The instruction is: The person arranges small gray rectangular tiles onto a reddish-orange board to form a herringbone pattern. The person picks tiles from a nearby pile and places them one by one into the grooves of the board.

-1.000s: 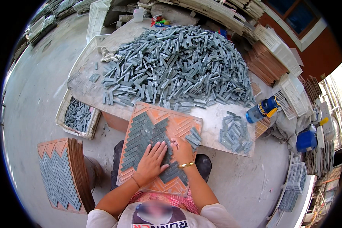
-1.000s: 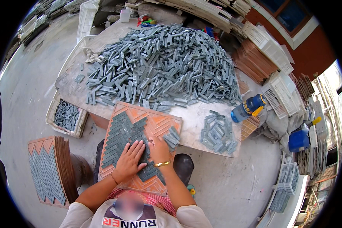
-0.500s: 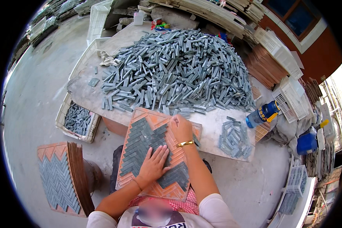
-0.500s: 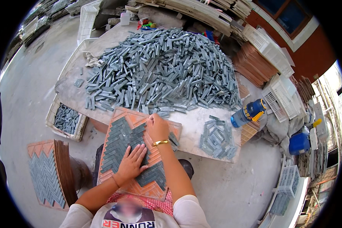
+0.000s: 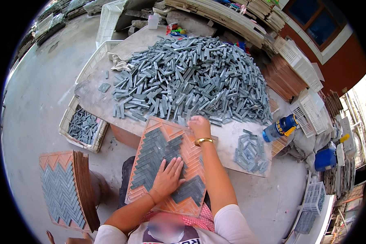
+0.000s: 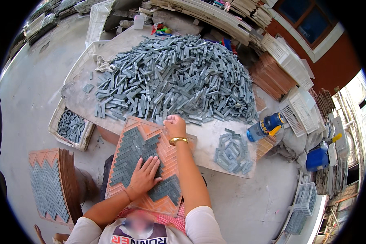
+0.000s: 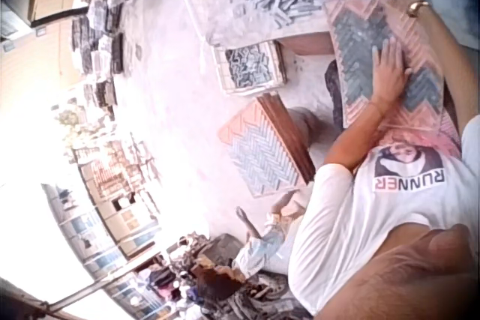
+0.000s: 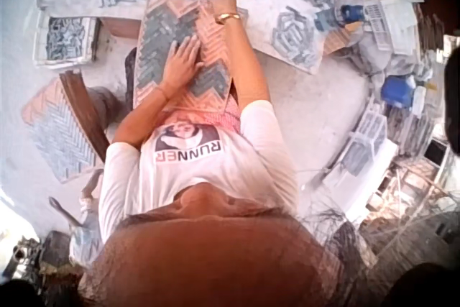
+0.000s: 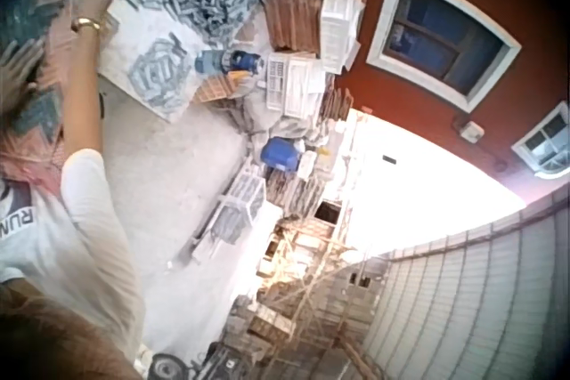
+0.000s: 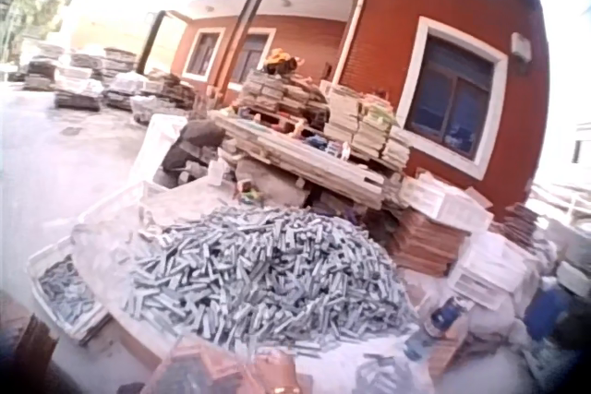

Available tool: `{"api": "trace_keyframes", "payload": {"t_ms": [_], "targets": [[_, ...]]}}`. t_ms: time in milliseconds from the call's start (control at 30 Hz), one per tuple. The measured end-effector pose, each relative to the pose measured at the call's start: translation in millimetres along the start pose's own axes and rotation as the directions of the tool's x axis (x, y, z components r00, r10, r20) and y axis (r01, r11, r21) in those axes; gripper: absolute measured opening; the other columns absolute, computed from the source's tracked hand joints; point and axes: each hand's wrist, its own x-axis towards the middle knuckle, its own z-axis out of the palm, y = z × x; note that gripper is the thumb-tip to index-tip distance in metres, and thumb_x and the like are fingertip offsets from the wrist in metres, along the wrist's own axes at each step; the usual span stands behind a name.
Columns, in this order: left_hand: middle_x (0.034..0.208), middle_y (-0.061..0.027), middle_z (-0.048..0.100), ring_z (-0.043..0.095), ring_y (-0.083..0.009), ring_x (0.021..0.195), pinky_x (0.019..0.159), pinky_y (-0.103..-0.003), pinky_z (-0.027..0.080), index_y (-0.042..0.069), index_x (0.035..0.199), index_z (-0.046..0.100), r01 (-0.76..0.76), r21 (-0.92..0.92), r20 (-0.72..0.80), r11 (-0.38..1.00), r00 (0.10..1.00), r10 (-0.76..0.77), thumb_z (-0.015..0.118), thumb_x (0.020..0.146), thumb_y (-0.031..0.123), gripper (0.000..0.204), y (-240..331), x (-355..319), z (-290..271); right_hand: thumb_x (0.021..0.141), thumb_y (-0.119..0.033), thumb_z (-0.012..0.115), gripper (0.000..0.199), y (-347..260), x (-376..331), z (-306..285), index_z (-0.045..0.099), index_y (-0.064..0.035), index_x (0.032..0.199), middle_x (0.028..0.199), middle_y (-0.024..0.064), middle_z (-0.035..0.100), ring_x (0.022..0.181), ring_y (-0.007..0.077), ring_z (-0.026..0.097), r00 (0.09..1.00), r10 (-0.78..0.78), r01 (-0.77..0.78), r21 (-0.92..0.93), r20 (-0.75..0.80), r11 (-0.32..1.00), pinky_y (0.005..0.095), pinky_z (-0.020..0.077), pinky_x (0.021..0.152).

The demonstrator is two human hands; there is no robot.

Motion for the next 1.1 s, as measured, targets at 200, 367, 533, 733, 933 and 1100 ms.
{"api": "trace_keyframes", "payload": {"t_ms": [200,367,533,733,933,1100], "targets": [[0.143,-0.0104,0.040,0.036,-0.0247,0.133,0.110,-0.048,0.025,0.004,0.135,0.044,-0.037,0.041,0.028,0.998,0.999,0.036,0.063,0.082,0.034,0.064,-2.2,4.1,-1.5,0.081,-0.003,0.063,0.025,17.0,-69.9,-31.1,0.060,0.0042,0.105,0.084,0.0079,0.066,0.070,0.0110,0.062,0.974,-0.087,0.142,-0.263,0.208,0.954,0.0236,0.0499,0.061],[0.144,-0.0104,0.039,0.035,-0.0244,0.134,0.110,-0.046,0.025,0.004,0.136,0.041,-0.023,-0.015,0.033,1.000,0.999,0.023,0.062,0.083,0.035,0.065,1.5,4.5,-3.8,0.082,-0.004,0.061,0.023,26.5,-105.4,-43.0,0.063,0.0031,0.104,0.084,0.0084,0.068,0.072,0.0116,0.063,0.981,-0.165,0.187,-0.261,0.104,0.947,0.0253,0.0510,0.066],[0.144,-0.0097,0.039,0.034,-0.0228,0.134,0.110,-0.045,0.025,0.003,0.136,0.042,-0.173,-0.027,0.076,0.985,0.982,0.174,0.059,0.085,0.035,0.063,-3.2,5.9,-6.7,0.082,-0.004,0.059,0.018,21.7,-120.8,-80.0,0.066,0.0000,0.098,0.083,0.0086,0.069,0.072,0.0132,0.064,0.946,-0.307,0.226,-0.478,-0.099,0.849,0.0266,0.0505,0.068],[0.144,-0.0094,0.039,0.036,-0.0221,0.133,0.110,-0.045,0.026,0.003,0.135,0.043,-0.163,0.043,0.088,0.986,0.983,0.158,0.056,0.087,0.037,0.060,-4.2,3.6,-2.6,0.079,-0.004,0.058,0.016,31.3,-128.5,-102.7,0.067,-0.0048,0.093,0.085,0.0148,0.067,0.075,0.0284,0.064,0.947,-0.303,0.195,-0.553,-0.109,0.810,0.0360,0.0499,0.070],[0.146,-0.0091,0.036,0.034,-0.0233,0.134,0.111,-0.047,0.023,0.004,0.139,0.038,-0.111,-0.018,0.099,0.994,0.989,0.112,0.056,0.086,0.041,0.067,-1.8,7.4,-7.4,0.079,-0.006,0.061,0.013,23.2,-111.4,-99.1,0.066,-0.0036,0.090,0.082,0.0146,0.062,0.072,0.0308,0.061,0.887,-0.456,0.273,-0.722,-0.066,0.636,0.0378,0.0488,0.067],[0.147,-0.0085,0.034,0.032,-0.0233,0.135,0.112,-0.047,0.020,0.005,0.141,0.035,-0.072,-0.060,0.099,0.996,0.992,0.077,0.053,0.087,0.044,0.068,-6.6,5.9,-9.2,0.080,-0.011,0.063,0.011,2.6,-68.3,-58.7,0.066,-0.0034,0.088,0.078,0.0142,0.065,0.068,0.0285,0.063,0.852,-0.521,0.418,-0.660,0.047,0.624,0.0371,0.0499,0.064]]}}
